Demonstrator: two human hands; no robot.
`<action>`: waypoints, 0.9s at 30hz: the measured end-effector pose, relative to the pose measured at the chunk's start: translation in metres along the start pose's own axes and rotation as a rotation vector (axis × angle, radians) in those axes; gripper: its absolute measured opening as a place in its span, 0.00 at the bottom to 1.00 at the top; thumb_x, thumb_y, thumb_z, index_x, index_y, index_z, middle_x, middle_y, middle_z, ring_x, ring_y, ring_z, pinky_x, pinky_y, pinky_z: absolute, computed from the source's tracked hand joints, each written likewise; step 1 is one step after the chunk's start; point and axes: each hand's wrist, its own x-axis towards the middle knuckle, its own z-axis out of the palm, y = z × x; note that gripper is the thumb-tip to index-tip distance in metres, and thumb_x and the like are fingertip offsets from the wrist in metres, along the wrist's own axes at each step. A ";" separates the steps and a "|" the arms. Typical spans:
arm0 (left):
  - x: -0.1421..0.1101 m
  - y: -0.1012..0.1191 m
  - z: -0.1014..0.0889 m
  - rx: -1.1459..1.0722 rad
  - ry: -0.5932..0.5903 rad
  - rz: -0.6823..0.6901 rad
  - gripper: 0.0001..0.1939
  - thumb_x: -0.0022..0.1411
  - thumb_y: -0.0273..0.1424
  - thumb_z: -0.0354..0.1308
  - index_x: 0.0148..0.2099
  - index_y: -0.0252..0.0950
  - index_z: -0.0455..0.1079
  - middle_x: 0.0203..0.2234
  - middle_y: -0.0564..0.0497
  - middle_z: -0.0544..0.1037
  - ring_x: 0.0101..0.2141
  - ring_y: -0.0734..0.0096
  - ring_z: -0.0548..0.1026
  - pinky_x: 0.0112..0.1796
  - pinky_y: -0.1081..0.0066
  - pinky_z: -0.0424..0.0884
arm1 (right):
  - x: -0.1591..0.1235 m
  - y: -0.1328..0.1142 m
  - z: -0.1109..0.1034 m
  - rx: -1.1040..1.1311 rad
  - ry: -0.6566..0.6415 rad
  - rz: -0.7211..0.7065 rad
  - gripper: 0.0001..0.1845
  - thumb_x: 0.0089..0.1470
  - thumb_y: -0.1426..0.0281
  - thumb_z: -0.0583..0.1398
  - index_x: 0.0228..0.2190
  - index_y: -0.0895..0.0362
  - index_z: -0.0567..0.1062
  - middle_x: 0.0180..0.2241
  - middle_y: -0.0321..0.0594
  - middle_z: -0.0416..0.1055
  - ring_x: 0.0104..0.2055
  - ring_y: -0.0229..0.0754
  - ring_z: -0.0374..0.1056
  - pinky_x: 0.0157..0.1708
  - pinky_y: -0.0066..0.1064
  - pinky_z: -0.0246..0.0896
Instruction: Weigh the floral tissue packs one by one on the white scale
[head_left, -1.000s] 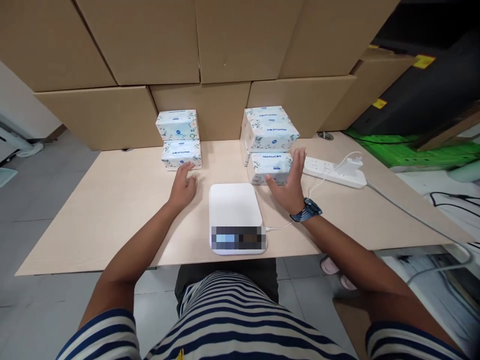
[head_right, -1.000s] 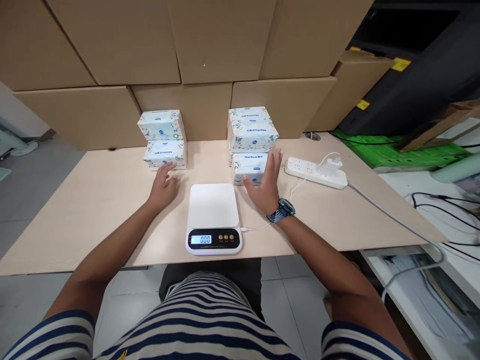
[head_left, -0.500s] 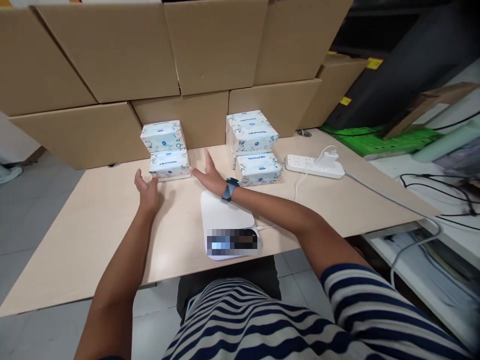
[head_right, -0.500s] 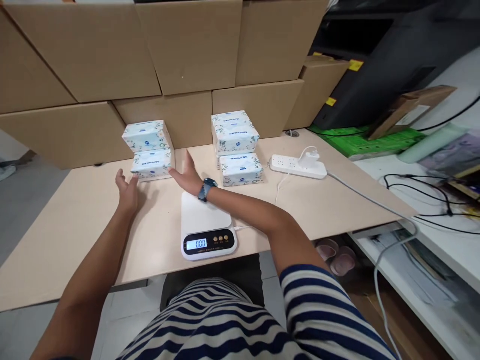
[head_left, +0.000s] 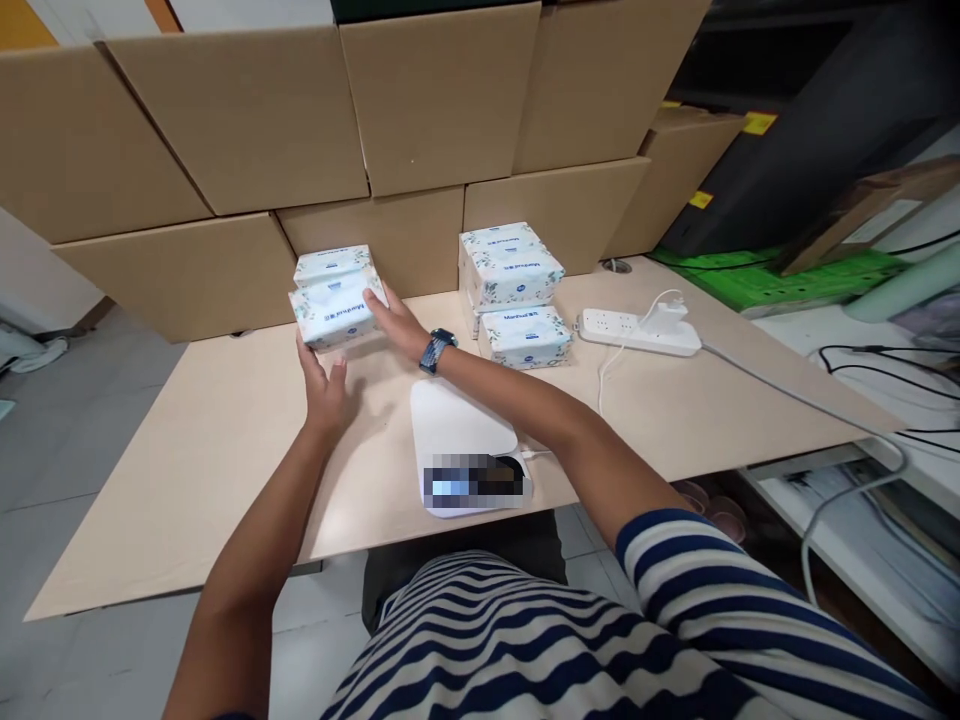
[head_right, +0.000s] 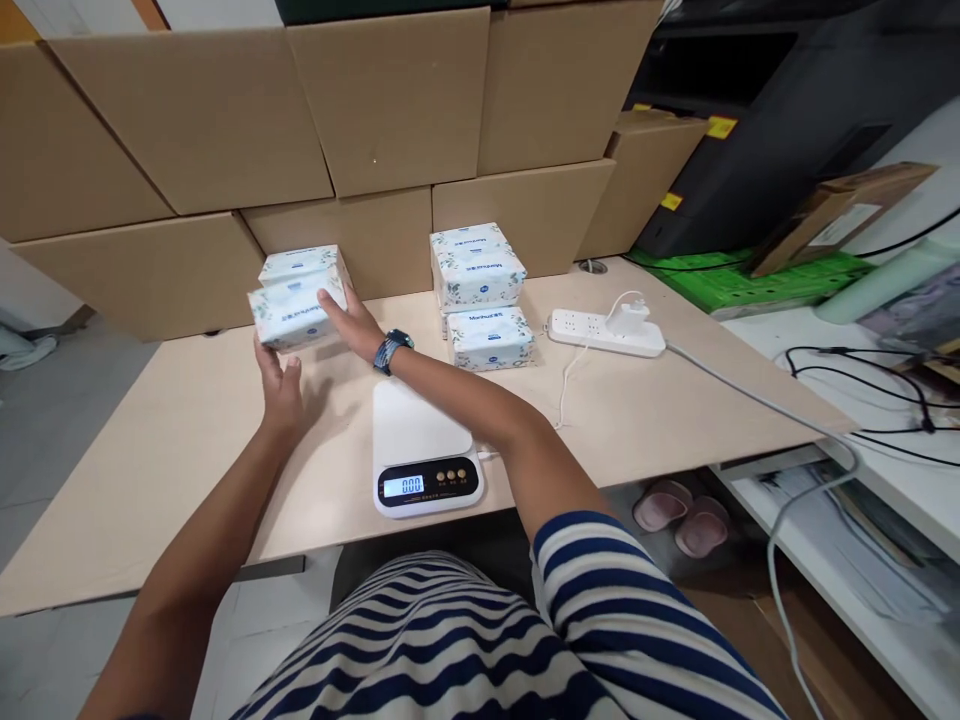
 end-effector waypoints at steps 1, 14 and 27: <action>-0.004 0.010 0.002 0.046 0.000 0.077 0.49 0.70 0.64 0.55 0.81 0.46 0.45 0.80 0.40 0.52 0.81 0.48 0.48 0.80 0.49 0.45 | -0.007 -0.012 -0.010 -0.030 -0.024 -0.085 0.57 0.61 0.29 0.52 0.75 0.54 0.60 0.79 0.39 0.57 0.82 0.44 0.51 0.83 0.40 0.43; -0.069 0.054 0.053 0.056 -0.385 0.329 0.47 0.61 0.56 0.71 0.75 0.52 0.56 0.45 0.49 0.68 0.41 0.63 0.72 0.42 0.61 0.77 | -0.184 -0.028 -0.165 -0.306 0.216 -0.031 0.43 0.63 0.30 0.53 0.47 0.51 0.87 0.46 0.45 0.87 0.52 0.54 0.82 0.57 0.51 0.80; -0.052 0.052 0.051 -0.305 -0.327 -0.098 0.31 0.71 0.61 0.58 0.62 0.44 0.76 0.29 0.53 0.70 0.30 0.68 0.69 0.34 0.65 0.69 | -0.163 0.045 -0.160 -0.277 0.329 -0.079 0.41 0.62 0.31 0.56 0.50 0.52 0.82 0.30 0.40 0.82 0.30 0.46 0.78 0.35 0.41 0.80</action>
